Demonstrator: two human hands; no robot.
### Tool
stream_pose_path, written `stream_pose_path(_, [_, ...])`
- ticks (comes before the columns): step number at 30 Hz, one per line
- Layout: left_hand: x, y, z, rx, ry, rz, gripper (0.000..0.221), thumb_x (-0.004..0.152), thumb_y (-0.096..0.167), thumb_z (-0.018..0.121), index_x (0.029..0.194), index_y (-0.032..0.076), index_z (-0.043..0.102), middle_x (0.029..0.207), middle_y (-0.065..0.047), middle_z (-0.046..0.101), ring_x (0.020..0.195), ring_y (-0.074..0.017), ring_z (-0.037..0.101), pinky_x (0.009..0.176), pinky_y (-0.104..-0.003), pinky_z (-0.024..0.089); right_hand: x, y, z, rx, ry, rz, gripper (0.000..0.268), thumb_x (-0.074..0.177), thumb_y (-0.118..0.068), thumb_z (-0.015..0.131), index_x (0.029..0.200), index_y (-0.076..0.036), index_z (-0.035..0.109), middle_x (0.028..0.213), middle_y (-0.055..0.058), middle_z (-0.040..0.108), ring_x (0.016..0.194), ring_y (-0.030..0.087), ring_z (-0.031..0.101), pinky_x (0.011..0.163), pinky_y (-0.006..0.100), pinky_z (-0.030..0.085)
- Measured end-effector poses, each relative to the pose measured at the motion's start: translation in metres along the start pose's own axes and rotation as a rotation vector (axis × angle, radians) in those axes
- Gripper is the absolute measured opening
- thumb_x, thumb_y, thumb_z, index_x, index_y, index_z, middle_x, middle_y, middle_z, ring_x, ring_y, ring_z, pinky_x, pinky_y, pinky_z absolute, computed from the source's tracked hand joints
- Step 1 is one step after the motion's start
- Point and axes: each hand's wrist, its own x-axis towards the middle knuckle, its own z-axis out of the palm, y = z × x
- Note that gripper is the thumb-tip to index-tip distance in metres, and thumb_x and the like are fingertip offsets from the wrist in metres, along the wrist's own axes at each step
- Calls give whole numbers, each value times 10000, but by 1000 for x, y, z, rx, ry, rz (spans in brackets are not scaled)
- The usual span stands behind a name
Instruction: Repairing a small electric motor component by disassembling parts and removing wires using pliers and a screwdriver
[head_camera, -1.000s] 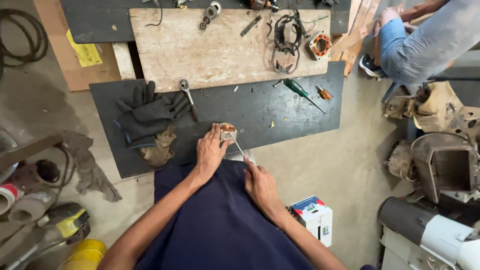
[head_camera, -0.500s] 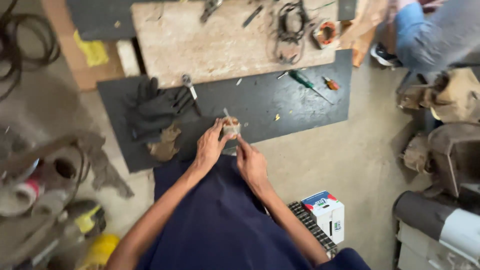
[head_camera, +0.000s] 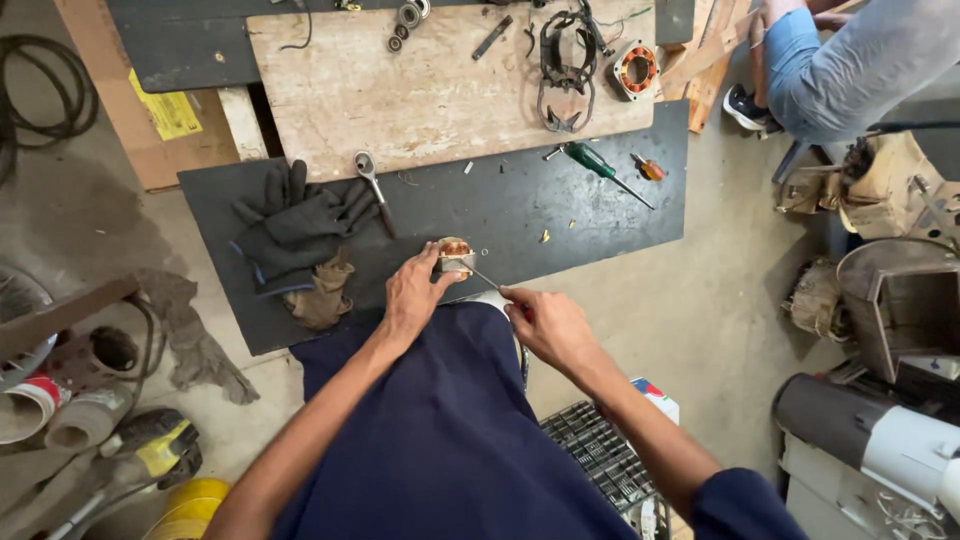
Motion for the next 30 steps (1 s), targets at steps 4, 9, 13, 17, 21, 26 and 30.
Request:
stream_pose_path(4, [3,-1,-1,-25,0,-8,694,930,521,683,1480,115,562,1476,-106,603,1308,-316,608,1028,-510,518,7,-12,-15,-32,0,-25,318,914,-422,610,1186,-328,747,953,-10,808,976,381,741,891,563,581])
stream_pose_path(9, [3,-1,-5,-47,-10,-2,686,927,523,687,1455,98,584,1452,-127,621,1300,-323,616,1019,-514,526,14,-27,-41,-120,-84,-34,351,935,-376,556,1207,-267,750,959,106,801,987,435,730,911,580,576])
stream_pose_path(13, [5,-8,2,-35,25,12,688,900,528,716,1439,115,603,1432,-119,637,1279,-311,634,1003,-494,541,27,-34,-51,-176,-139,-51,325,914,-399,588,1168,-308,769,956,103,804,1002,429,732,916,569,582])
stream_pose_path(17, [3,-4,-4,-35,28,26,692,893,544,714,1418,104,617,1409,-135,651,1261,-320,645,992,-503,547,27,-49,-70,-213,-176,-78,333,915,-388,556,1148,-284,769,955,114,800,1004,444,727,907,574,585])
stream_pose_path(21, [8,3,-15,-52,-33,-16,686,888,523,723,1443,138,601,1423,-119,645,1283,-325,631,992,-516,544,58,-34,-58,-293,-189,-97,287,888,-384,553,1027,-281,782,938,110,790,979,432,732,885,561,596])
stream_pose_path(26, [7,4,-18,-29,-28,-30,668,871,540,736,1396,138,639,1403,-108,661,1266,-311,645,971,-502,560,62,-46,-66,-266,-211,-109,286,881,-382,571,1007,-248,790,924,147,784,989,453,726,888,578,586])
stream_pose_path(30, [9,-2,-10,-24,-26,-24,684,860,566,738,1423,196,623,1412,-80,658,1271,-283,644,972,-488,562,60,-52,-78,-297,-246,-127,276,891,-369,571,976,-226,792,923,149,780,992,438,728,887,556,589])
